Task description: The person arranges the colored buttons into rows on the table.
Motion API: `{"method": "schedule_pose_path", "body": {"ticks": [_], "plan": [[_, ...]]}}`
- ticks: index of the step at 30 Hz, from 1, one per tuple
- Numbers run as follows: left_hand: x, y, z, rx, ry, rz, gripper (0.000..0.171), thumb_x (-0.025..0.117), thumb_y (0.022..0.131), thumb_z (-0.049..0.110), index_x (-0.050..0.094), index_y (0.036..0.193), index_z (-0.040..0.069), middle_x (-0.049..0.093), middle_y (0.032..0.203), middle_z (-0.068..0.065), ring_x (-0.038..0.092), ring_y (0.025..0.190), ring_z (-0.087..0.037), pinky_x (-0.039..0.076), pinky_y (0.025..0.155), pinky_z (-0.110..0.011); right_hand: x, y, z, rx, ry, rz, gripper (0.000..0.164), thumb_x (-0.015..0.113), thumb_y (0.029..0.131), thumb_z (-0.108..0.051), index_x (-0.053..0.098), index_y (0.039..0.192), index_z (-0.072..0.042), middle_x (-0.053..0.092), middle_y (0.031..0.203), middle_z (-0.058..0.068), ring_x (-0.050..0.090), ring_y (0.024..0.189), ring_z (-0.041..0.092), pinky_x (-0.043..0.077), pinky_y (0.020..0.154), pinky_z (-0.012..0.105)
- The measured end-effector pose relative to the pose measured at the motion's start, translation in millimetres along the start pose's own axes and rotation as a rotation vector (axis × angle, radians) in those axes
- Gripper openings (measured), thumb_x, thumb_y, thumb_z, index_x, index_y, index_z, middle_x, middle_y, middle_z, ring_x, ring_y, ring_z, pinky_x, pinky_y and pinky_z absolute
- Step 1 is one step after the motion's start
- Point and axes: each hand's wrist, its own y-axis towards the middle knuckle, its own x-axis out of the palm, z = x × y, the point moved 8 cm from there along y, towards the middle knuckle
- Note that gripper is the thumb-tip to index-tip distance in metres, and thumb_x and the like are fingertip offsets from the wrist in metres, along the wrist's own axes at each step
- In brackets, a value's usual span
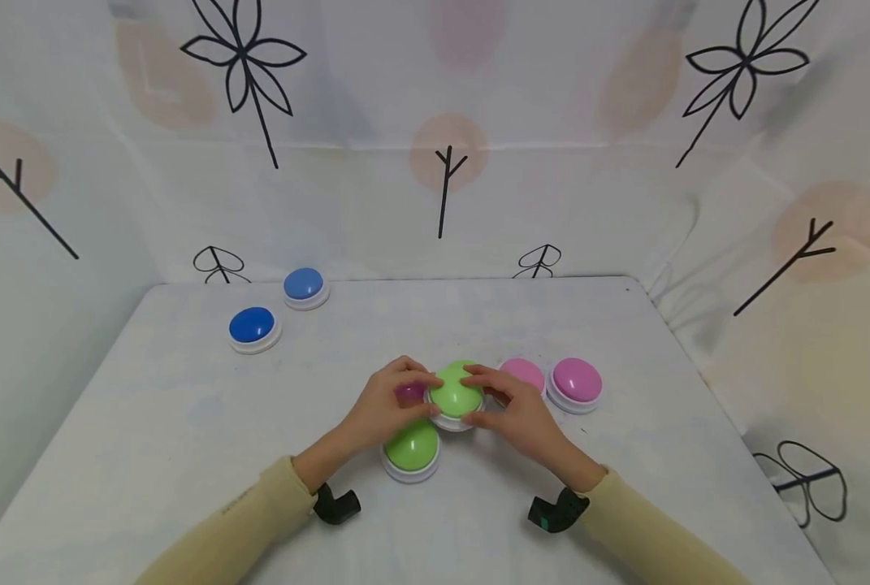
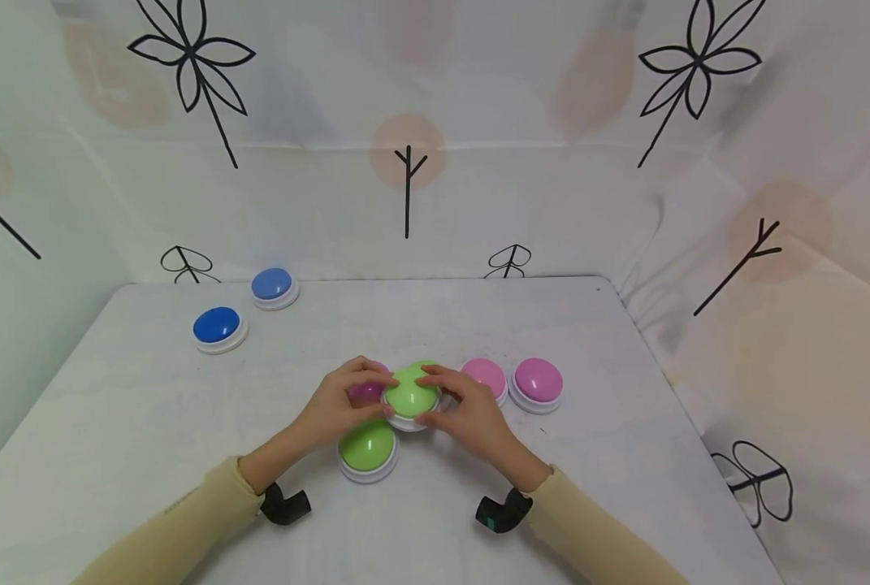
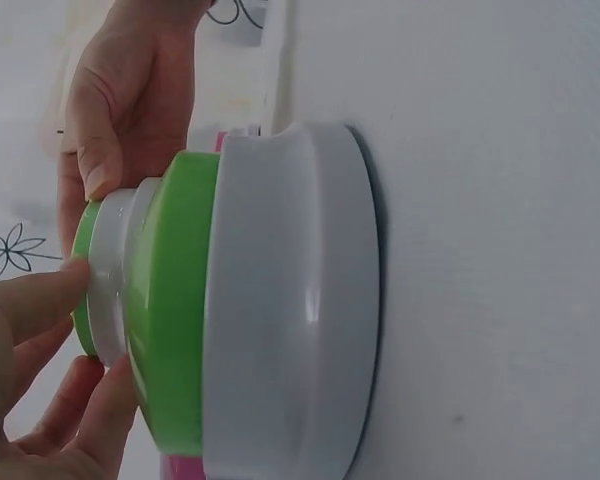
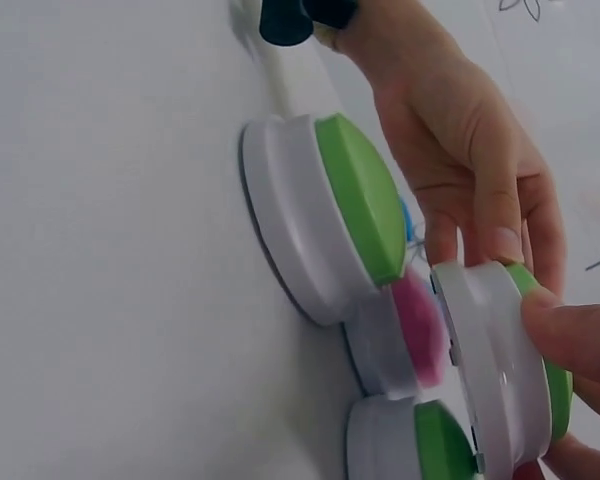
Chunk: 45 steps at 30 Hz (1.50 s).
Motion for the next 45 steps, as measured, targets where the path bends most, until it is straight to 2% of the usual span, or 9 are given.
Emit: {"method": "schedule_pose_path", "body": {"ticks": [7, 12, 18, 21, 27, 36, 42, 45], "plan": [[10.6, -2.3, 3.8, 0.016, 0.011, -0.048, 0.039, 0.089, 0.075, 0.016, 0.076, 0.112, 0.014, 0.06, 0.109, 0.003, 0.055, 0.107, -0.017, 0.051, 0.094, -0.034, -4, -16, -1, -0.04, -0.068, 0.008, 0.046, 0.086, 0.078, -0.015, 0.071, 0.121, -0.014, 0.058, 0.139, 0.002, 0.05, 0.132, 0.028, 0.047, 0.102, 0.039], [18.5, -2.8, 4.6, 0.004, -0.069, -0.111, 0.041, 0.087, 0.077, 0.014, 0.073, 0.116, 0.01, 0.061, 0.111, -0.001, 0.06, 0.106, -0.023, 0.055, 0.09, -0.033, -5, -24, -3, -0.054, -0.112, 0.011, 0.047, 0.088, 0.077, -0.017, 0.071, 0.12, -0.016, 0.059, 0.138, 0.0, 0.051, 0.131, 0.027, 0.048, 0.1, 0.042], [30.1, -4.4, 3.3, -0.026, -0.16, -0.209, 0.046, 0.085, 0.079, 0.009, 0.069, 0.122, 0.006, 0.064, 0.122, -0.002, 0.062, 0.112, -0.02, 0.056, 0.088, -0.029, -6, -34, -5, -0.096, -0.153, 0.018, 0.048, 0.09, 0.073, -0.016, 0.072, 0.118, -0.017, 0.061, 0.134, -0.001, 0.054, 0.127, 0.025, 0.051, 0.098, 0.042], [33.9, -5.6, 3.3, -0.021, -0.191, -0.24, 0.048, 0.085, 0.079, 0.008, 0.068, 0.123, 0.005, 0.064, 0.123, -0.002, 0.063, 0.111, -0.018, 0.055, 0.089, -0.029, -5, -38, -3, -0.103, -0.15, 0.018, 0.048, 0.09, 0.073, -0.015, 0.073, 0.117, -0.017, 0.062, 0.133, -0.001, 0.055, 0.125, 0.024, 0.052, 0.096, 0.041], [39.5, -7.4, 3.1, 0.021, -0.133, -0.293, 0.048, 0.085, 0.081, 0.015, 0.068, 0.125, 0.011, 0.064, 0.12, 0.003, 0.061, 0.109, -0.012, 0.052, 0.093, -0.027, -2, -43, 0, -0.068, -0.065, -0.002, 0.046, 0.09, 0.073, -0.017, 0.073, 0.116, -0.014, 0.062, 0.13, 0.005, 0.058, 0.12, 0.027, 0.052, 0.096, 0.041], [44.6, -7.2, 2.6, 0.004, -0.06, -0.325, 0.046, 0.085, 0.081, 0.02, 0.069, 0.124, 0.016, 0.064, 0.123, 0.008, 0.058, 0.113, -0.008, 0.05, 0.094, -0.022, 3, -44, 8, -0.063, 0.008, -0.048, 0.049, 0.089, 0.073, -0.011, 0.071, 0.118, -0.011, 0.058, 0.127, 0.008, 0.056, 0.118, 0.027, 0.053, 0.095, 0.038], [46.5, -6.5, 3.4, 0.01, -0.027, -0.316, 0.043, 0.085, 0.081, 0.019, 0.07, 0.121, 0.017, 0.065, 0.122, 0.009, 0.057, 0.114, -0.009, 0.051, 0.092, -0.022, 3, -44, 12, -0.071, -0.023, -0.056, 0.051, 0.091, 0.071, -0.013, 0.072, 0.118, -0.013, 0.058, 0.125, 0.007, 0.057, 0.115, 0.024, 0.054, 0.092, 0.037], [49.5, -6.6, 2.7, 0.034, 0.015, -0.318, 0.041, 0.084, 0.081, 0.021, 0.069, 0.12, 0.018, 0.064, 0.121, 0.009, 0.058, 0.111, -0.009, 0.051, 0.091, -0.021, 2, -44, 12, -0.084, -0.063, -0.051, 0.049, 0.091, 0.071, -0.014, 0.073, 0.116, -0.014, 0.059, 0.124, 0.007, 0.057, 0.113, 0.024, 0.055, 0.091, 0.038]]}}
